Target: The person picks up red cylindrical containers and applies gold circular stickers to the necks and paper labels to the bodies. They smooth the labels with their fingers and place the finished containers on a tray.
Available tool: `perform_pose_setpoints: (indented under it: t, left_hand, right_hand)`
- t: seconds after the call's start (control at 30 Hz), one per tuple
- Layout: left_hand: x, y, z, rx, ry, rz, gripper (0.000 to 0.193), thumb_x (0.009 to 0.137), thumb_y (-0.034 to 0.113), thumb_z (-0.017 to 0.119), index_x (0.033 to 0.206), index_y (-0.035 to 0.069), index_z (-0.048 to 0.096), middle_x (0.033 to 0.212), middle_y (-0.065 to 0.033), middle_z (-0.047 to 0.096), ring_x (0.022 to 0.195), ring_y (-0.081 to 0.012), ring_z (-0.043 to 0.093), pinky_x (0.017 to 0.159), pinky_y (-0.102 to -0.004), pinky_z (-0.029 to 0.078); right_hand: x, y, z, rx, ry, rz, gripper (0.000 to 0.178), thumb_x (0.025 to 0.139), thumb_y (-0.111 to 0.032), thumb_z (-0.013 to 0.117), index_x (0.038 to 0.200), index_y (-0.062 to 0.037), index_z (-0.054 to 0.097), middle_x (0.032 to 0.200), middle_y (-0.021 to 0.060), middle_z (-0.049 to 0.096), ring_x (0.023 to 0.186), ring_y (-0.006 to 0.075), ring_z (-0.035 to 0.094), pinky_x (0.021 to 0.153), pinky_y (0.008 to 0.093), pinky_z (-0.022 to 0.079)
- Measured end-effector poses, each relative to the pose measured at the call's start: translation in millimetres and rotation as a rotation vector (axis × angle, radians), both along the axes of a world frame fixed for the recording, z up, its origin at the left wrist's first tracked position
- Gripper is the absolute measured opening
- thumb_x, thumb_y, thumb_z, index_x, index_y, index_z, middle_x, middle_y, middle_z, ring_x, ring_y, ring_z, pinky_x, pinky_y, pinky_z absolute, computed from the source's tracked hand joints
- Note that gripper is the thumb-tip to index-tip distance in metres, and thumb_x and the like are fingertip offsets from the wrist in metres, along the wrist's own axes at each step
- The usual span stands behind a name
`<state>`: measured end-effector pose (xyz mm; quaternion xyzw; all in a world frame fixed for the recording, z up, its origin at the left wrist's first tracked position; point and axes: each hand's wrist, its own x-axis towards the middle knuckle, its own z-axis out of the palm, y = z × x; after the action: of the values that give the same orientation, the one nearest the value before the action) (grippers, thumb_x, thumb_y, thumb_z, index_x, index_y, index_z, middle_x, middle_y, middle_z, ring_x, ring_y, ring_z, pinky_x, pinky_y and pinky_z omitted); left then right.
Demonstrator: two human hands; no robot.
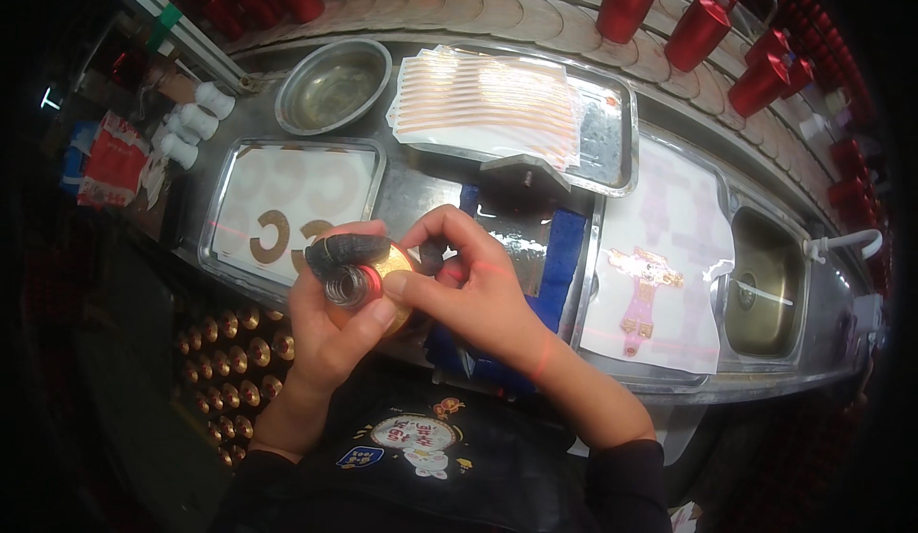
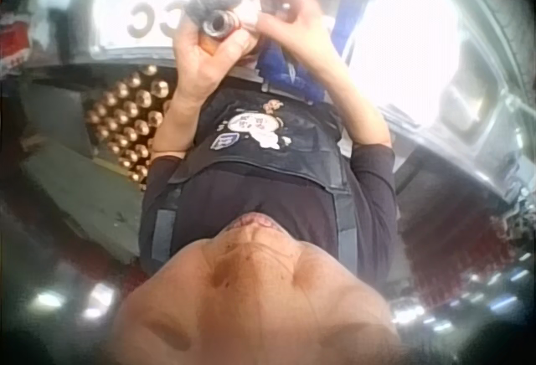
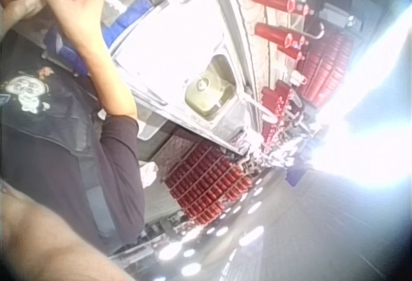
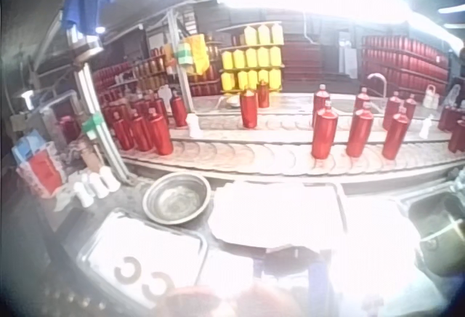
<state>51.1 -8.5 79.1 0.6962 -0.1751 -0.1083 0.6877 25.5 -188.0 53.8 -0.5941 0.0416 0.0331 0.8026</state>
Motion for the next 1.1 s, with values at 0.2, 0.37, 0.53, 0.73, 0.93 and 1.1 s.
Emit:
perform_pose_setpoints:
  t: [0.2, 0.37, 0.53, 0.73, 0.93, 1.1]
  left_hand:
    - [0, -1, 1, 0.021, -0.047, 0.012, 0.045, 0.081, 0.005, 0.072, 0.124, -0.004, 0.06, 0.125, -0.0148, 0.055, 0.111, -0.0182, 0.06, 0.096, -0.0319, 0.049]
    - [3, 7, 4, 0.12, -0.094, -0.038, 0.048, 0.08, 0.008, 0.074, 0.124, -0.003, 0.061, 0.129, -0.0169, 0.055, 0.115, -0.0226, 0.06, 0.099, -0.0349, 0.048]
    - [2, 18, 3, 0.045, 0.0, -0.09, 0.054, 0.08, 0.012, 0.075, 0.129, -0.004, 0.06, 0.137, -0.0207, 0.054, 0.121, -0.0272, 0.059, 0.103, -0.0374, 0.046]
    - [2, 20, -1, 0.053, -0.058, -0.1, 0.058, 0.081, 0.014, 0.075, 0.133, -0.004, 0.056, 0.137, -0.0206, 0.055, 0.121, -0.0276, 0.06, 0.105, -0.0383, 0.046]
    - [1, 20, -4, -0.019, -0.049, -0.106, 0.062, 0.084, 0.013, 0.074, 0.139, -0.003, 0.05, 0.133, -0.0185, 0.055, 0.121, -0.0265, 0.059, 0.104, -0.0377, 0.047]
    - [-1, 21, -7, 0.017, -0.084, -0.099, 0.063, 0.085, 0.012, 0.075, 0.14, -0.003, 0.049, 0.132, -0.0183, 0.054, 0.123, -0.0273, 0.057, 0.105, -0.0382, 0.045]
  right_hand:
    - [2, -10, -3, 0.015, 0.069, 0.02, 0.019, 0.09, -0.012, 0.071, 0.104, -0.0017, 0.062, 0.096, 0.0007, 0.059, 0.071, 0.0002, 0.052, 0.059, 0.0162, 0.043]
    - [2, -30, 12, 0.498, 0.406, -0.273, 0.029, 0.101, -0.03, 0.054, 0.103, -0.0038, 0.065, 0.082, 0.0018, 0.061, 0.064, 0.0125, 0.058, 0.061, 0.0243, 0.046]
    - [-47, -9, 38, 0.089, -0.01, -0.244, 0.023, 0.088, -0.005, 0.074, 0.108, -0.0019, 0.064, 0.102, 0.0069, 0.067, 0.091, 0.0131, 0.065, 0.083, 0.0272, 0.052]
    - [-7, -15, 16, -0.502, -0.428, -0.203, 0.024, 0.084, -0.004, 0.076, 0.104, 0.0035, 0.066, 0.093, 0.0132, 0.068, 0.082, 0.0196, 0.068, 0.074, 0.0279, 0.052]
    - [7, -14, 24, -0.503, -0.405, -0.32, 0.025, 0.085, -0.004, 0.077, 0.105, 0.0013, 0.064, 0.096, 0.0094, 0.067, 0.085, 0.0144, 0.066, 0.074, 0.0265, 0.052]
    - [-16, -9, 28, -0.587, -0.591, -0.251, 0.027, 0.083, -0.004, 0.08, 0.105, 0.0016, 0.064, 0.098, 0.0095, 0.067, 0.082, 0.0147, 0.064, 0.073, 0.0268, 0.051]
